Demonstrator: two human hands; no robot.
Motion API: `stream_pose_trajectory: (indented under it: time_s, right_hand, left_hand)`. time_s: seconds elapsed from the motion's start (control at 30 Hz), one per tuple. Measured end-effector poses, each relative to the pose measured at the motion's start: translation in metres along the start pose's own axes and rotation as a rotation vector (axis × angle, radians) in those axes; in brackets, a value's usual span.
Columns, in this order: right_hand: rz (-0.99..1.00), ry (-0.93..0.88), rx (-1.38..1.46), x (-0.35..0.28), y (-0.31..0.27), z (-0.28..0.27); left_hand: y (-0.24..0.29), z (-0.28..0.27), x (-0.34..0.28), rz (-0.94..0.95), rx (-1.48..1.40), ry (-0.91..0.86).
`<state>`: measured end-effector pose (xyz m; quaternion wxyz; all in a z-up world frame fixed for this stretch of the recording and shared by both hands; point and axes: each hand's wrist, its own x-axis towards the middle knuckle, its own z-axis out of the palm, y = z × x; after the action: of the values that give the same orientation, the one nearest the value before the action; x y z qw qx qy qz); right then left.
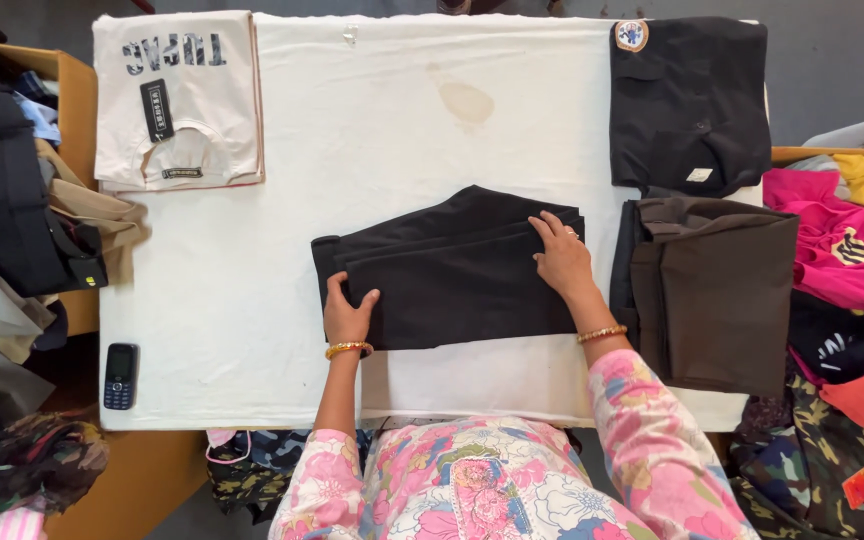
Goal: Folding various items of clothing on a white surface.
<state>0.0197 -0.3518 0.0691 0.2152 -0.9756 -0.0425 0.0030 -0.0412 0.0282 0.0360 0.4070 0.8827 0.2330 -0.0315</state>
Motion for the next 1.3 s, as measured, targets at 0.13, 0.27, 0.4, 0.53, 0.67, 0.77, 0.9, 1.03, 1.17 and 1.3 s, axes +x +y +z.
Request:
stream_pose_trajectory:
  time_s: [0.13,0.27,0.4,0.53,0.67,0.77,0.9,1.03,1.17,1.3]
  right_hand:
    - [0.067,-0.175,-0.073,0.020,0.019,0.003]
    - [0.086,-0.301,-0.226,0.029,0.054,0.001]
    - [0.167,-0.293,-0.255,0.026,0.071,-0.014]
    - [0.135,-0.086,-0.183,0.005,0.059,-0.013]
    - [0.022,0.154,-0.103,-0.032,0.023,0.003]
    - [0.002,0.180,-0.168,-0.057,0.010,0.013]
    - [0.242,0.277,-0.089,-0.079,0.030,0.033]
    - [0.464,0.320,0.176,-0.087,0.060,0.032]
    - [0.624,0.120,0.560,-0.078,0.058,0.025]
    - [0.326,0.060,0.684,-0.066,-0.034,0.024]
  left_hand:
    - [-0.019,0.014,0.007,-0.019,0.120,-0.063]
    - [-0.014,0.025,0.003,-0.033,0.049,-0.143]
    - [-0.028,0.057,0.004,0.057,-0.001,-0.110]
    - [-0.002,0.045,0.001,0.059,0.024,-0.106]
    - [0.021,0.028,-0.012,0.077,-0.048,-0.121]
    - [0.042,0.019,-0.028,0.185,0.057,-0.019]
    - [0.034,0.038,-0.042,0.471,0.292,0.031]
    - [0.024,0.056,-0.048,0.532,0.271,-0.084]
    - [0.024,0.056,-0.044,0.504,0.216,-0.111]
    - [-0.001,0.046,-0.024,0.201,-0.377,-0.329]
